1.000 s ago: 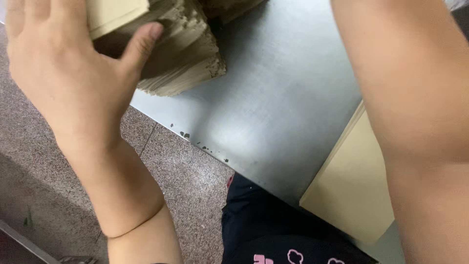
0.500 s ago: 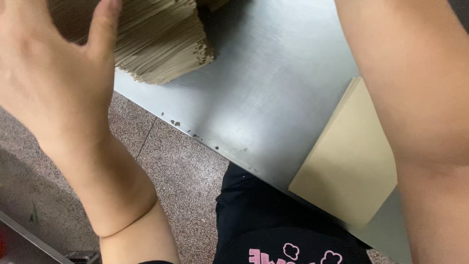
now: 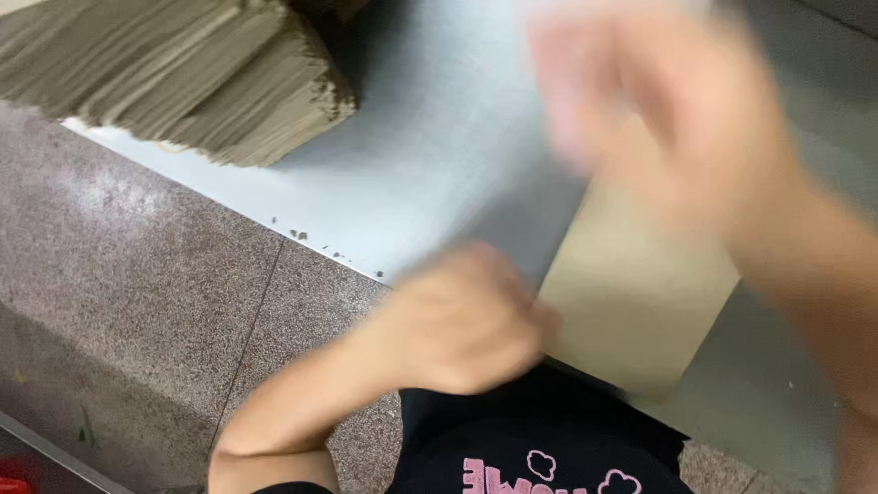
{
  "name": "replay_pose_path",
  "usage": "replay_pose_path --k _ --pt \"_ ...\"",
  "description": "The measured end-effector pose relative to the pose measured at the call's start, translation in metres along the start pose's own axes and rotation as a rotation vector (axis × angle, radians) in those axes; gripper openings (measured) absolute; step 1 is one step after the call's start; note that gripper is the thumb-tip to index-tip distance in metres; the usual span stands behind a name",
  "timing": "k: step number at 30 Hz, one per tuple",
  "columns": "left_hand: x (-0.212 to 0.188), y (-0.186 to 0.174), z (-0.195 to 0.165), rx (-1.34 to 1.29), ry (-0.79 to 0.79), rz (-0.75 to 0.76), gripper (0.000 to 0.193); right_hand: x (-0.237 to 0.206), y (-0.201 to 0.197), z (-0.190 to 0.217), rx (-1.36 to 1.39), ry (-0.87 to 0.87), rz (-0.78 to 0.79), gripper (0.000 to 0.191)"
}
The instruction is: The person folds kraft paper sheets in half at a metal worktable, pressing the crease flat with their hands, and stacks the folded pieces in a pile beside them. They repeat the fold-and-stack cycle for sheet after sheet, occasionally squaring up edges before folding.
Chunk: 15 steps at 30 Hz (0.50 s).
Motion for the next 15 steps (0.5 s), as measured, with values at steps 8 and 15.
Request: replay_pose_path --k 8,15 --pt "-0.006 0.082 -0.052 -0.208 0.011 0.309 0.022 -0.232 0.042 -0.010 -0.375 0.265 0.188 0.029" --pt "-0.002 0.075 -0.053 -0.169 -0.038 0.359 0.022 -0.259 0.060 -0.014 -0.342 0.406 0.044 0.034"
Point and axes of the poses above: each hand's wrist, its own x-axis towards the middle knuckle, its own y-axis out of the palm, z = x × y, the point moved 3 cm from there along x, towards the middle knuckle, and after that the axes turned 12 degrees about x, right-handed, at the moved point
